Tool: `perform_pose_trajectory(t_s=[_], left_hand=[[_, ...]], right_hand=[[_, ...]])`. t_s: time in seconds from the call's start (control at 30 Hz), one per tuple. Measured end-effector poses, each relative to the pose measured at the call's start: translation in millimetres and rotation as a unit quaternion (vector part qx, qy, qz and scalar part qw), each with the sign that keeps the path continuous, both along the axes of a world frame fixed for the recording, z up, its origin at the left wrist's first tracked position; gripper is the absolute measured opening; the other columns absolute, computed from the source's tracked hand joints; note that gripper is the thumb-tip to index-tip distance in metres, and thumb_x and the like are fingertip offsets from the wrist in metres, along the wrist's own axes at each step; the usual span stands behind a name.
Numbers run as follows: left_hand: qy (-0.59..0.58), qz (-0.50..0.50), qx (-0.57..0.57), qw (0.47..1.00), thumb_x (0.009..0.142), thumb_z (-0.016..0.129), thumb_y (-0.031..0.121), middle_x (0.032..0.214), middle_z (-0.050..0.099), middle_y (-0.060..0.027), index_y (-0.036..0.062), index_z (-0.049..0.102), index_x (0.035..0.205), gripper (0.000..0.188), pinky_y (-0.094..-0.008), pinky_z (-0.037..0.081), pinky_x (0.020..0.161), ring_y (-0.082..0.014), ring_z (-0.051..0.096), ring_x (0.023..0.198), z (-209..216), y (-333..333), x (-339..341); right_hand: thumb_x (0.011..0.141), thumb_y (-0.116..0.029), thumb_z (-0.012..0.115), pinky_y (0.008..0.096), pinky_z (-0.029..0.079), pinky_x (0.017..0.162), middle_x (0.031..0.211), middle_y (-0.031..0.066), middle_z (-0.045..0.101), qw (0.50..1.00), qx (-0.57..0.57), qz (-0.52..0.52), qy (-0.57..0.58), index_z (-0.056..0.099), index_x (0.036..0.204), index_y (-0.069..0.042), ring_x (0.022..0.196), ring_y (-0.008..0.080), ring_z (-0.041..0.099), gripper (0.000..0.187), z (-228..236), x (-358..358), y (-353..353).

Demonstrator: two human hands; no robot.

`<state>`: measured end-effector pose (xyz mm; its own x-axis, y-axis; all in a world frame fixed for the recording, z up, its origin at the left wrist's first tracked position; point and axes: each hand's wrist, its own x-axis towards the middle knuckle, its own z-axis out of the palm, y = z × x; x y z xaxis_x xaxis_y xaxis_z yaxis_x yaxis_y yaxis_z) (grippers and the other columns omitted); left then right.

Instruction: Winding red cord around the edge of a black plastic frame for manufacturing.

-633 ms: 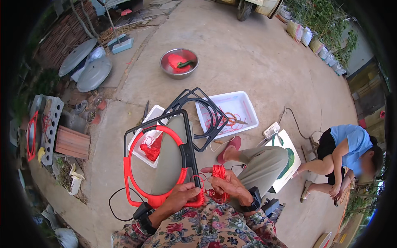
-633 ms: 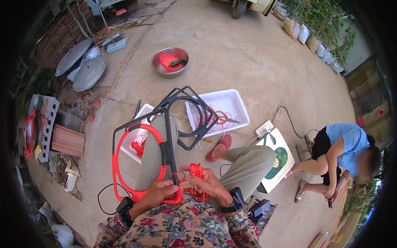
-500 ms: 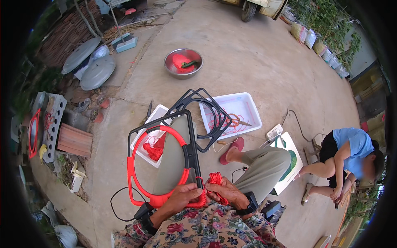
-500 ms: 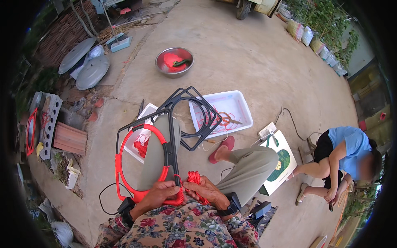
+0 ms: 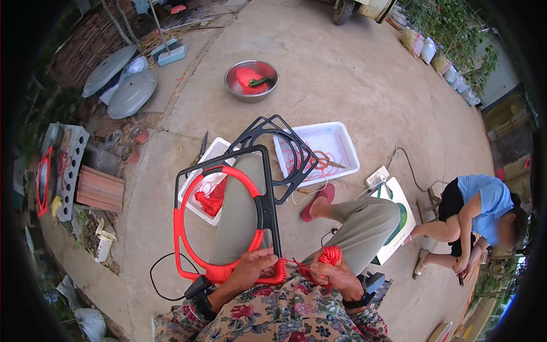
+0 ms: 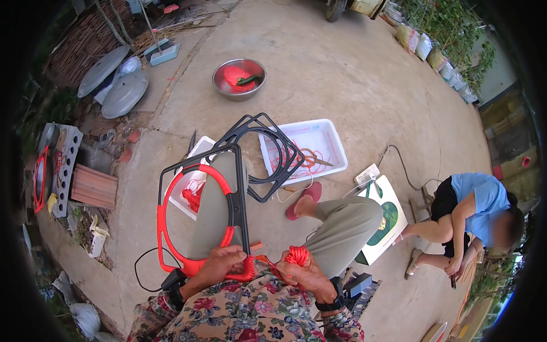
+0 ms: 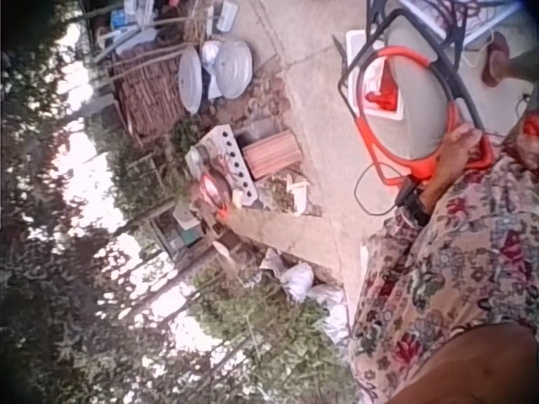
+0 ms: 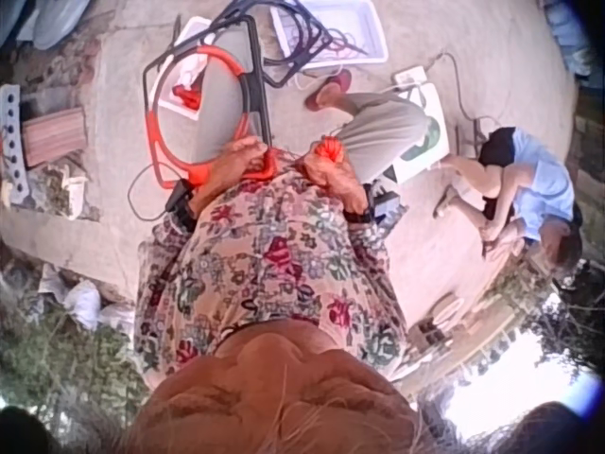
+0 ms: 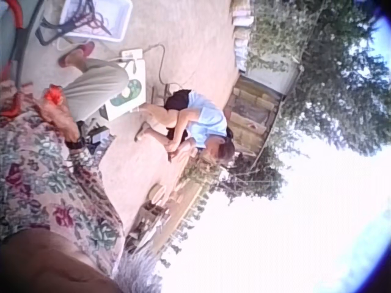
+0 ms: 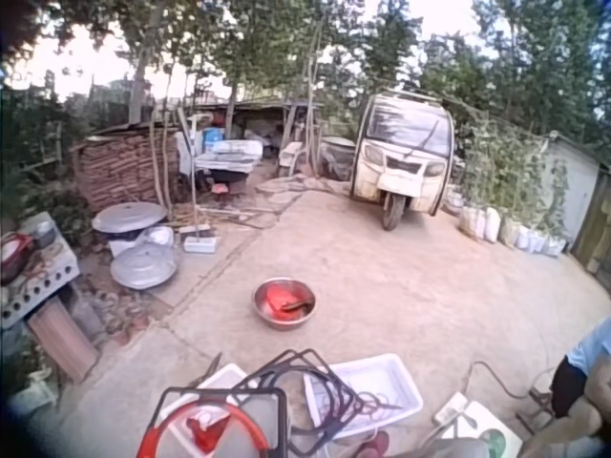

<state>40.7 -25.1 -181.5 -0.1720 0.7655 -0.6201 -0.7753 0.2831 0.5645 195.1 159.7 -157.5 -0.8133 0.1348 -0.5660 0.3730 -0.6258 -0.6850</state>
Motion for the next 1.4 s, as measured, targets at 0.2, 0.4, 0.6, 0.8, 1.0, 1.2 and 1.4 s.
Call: perform_pose_trajectory(t_s=[0.2,0.4,0.6,0.8,1.0,1.2,1.4], left_hand=[[-0.006,-0.013,-0.006,1.0,0.092,0.053,0.013,0.081,0.059,-0.0013,0.0015,0.056,0.091,0.012,-0.0214,0.048,0.069,-0.0091,0.059,0.073,-2,-3,0],[0.022,-0.024,-0.016,0.999,0.092,0.054,0.015,0.08,0.059,-0.001,0.0017,0.059,0.094,0.015,-0.0215,0.047,0.066,-0.0083,0.057,0.069,-7,-4,2],[0.142,0.1,0.03,0.984,0.088,0.058,0.006,0.088,0.058,-0.0046,-0.0001,0.059,0.105,0.018,-0.0253,0.049,0.064,-0.0101,0.058,0.072,10,-4,20],[0.624,0.044,0.101,0.773,0.075,0.066,0.001,0.094,0.054,-0.0108,0.0019,0.061,0.101,0.027,-0.03,0.048,0.063,-0.0217,0.058,0.077,21,8,3],[0.663,-0.017,0.145,0.734,0.078,0.068,0.004,0.085,0.053,-0.0087,0.0007,0.061,0.088,0.013,-0.03,0.046,0.059,-0.0201,0.055,0.07,28,21,-3],[0.423,0.146,0.081,0.89,0.089,0.062,0.01,0.077,0.053,-0.0068,-0.0018,0.057,0.083,0.014,-0.0268,0.044,0.058,-0.0123,0.054,0.066,-1,16,4],[0.442,0.174,0.077,0.877,0.09,0.059,0.008,0.078,0.057,-0.01,-0.0021,0.057,0.085,0.011,-0.028,0.045,0.061,-0.0163,0.056,0.065,-4,5,5]], right_hand=[[0.082,-0.018,0.067,0.0223,0.029,0.042,0.055,-0.0038,0.048,0.988,0.134,0.073,0.01,0.056,0.072,-0.006,0.046,0.0043,0.04,0.019,27,-7,-1],[0.08,-0.022,0.07,0.0212,0.029,0.042,0.055,-0.0063,0.048,0.968,0.156,0.196,-0.016,0.058,0.074,-0.006,0.047,0.002,0.039,0.021,44,-25,-17],[0.081,-0.019,0.07,0.0228,0.035,0.048,0.059,-0.004,0.05,0.979,0.158,0.13,-0.002,0.058,0.073,-0.004,0.054,0.0036,0.043,0.021,56,-34,-4],[0.079,-0.016,0.07,0.0227,0.033,0.049,0.058,-0.0017,0.051,0.949,0.258,0.18,0.007,0.06,0.071,-0.003,0.054,0.0043,0.043,0.019,68,-45,6],[0.081,-0.026,0.071,0.0264,0.042,0.056,0.066,0.0041,0.056,0.924,0.317,0.215,0.023,0.061,0.085,0.002,0.06,0.009,0.049,0.03,69,-70,14],[0.08,-0.023,0.063,0.0369,0.043,0.061,0.077,0.0134,0.053,0.842,0.511,0.17,-0.027,0.043,0.109,-0.001,0.067,0.0241,0.051,0.042,28,-60,41],[0.084,-0.016,0.055,0.0326,0.039,0.065,0.075,0.0103,0.047,0.867,0.35,0.352,0.038,0.04,0.109,-0.005,0.068,0.019,0.043,0.031,15,-33,18]])
